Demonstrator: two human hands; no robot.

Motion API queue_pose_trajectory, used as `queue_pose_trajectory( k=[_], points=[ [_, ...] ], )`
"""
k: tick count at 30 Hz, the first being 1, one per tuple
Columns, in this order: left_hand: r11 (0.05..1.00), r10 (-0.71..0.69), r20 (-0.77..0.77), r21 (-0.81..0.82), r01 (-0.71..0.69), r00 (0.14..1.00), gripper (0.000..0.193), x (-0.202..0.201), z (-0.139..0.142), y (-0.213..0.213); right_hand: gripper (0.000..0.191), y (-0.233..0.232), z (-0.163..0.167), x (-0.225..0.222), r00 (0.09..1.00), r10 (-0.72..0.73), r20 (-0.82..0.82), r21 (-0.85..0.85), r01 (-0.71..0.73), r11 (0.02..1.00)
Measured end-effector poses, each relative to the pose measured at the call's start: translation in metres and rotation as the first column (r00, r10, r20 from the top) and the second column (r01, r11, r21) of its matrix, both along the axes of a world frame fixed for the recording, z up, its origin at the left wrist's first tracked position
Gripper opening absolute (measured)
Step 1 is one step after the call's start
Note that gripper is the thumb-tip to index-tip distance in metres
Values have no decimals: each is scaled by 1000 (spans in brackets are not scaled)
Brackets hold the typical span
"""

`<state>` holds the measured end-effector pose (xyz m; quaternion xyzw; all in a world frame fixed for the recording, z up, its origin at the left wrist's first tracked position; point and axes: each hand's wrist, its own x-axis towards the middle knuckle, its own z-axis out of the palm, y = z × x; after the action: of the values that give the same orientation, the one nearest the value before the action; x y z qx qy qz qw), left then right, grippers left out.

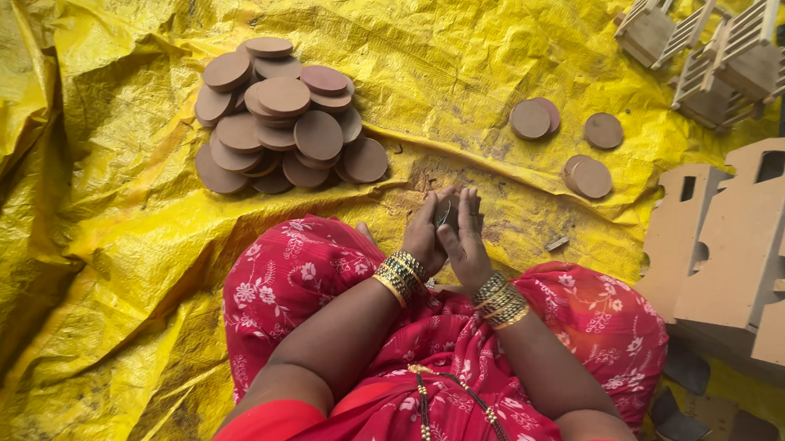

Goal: The person sits on a yellow tarp and sands round wooden discs one at a time using a small sanding block, rubbing the faces and edges of each disc. Sanded discs are stacked in a pile beside them, and unsanded discs are picked up from the tarp.

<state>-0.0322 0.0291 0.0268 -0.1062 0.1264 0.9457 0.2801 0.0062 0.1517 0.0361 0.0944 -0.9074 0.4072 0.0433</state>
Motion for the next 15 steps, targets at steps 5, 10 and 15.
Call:
queue_pose_trajectory(
  k=[5, 10, 15],
  points=[
    [988, 118, 21, -99, -115, 993, 56, -14, 3, -15, 72, 12, 13, 11, 957, 281, 70, -273, -252, 928],
    [978, 166, -4, -128, -165, 986, 57, -12, -1, -19, 43, 19, 19, 8, 977, 36, 212, -698, 125, 705],
    [987, 141, -32, -76, -143, 990, 58, -9, 0, -22, 47, 11, 32, 8, 894, 43, 447, -778, 364, 511]
  ],
)
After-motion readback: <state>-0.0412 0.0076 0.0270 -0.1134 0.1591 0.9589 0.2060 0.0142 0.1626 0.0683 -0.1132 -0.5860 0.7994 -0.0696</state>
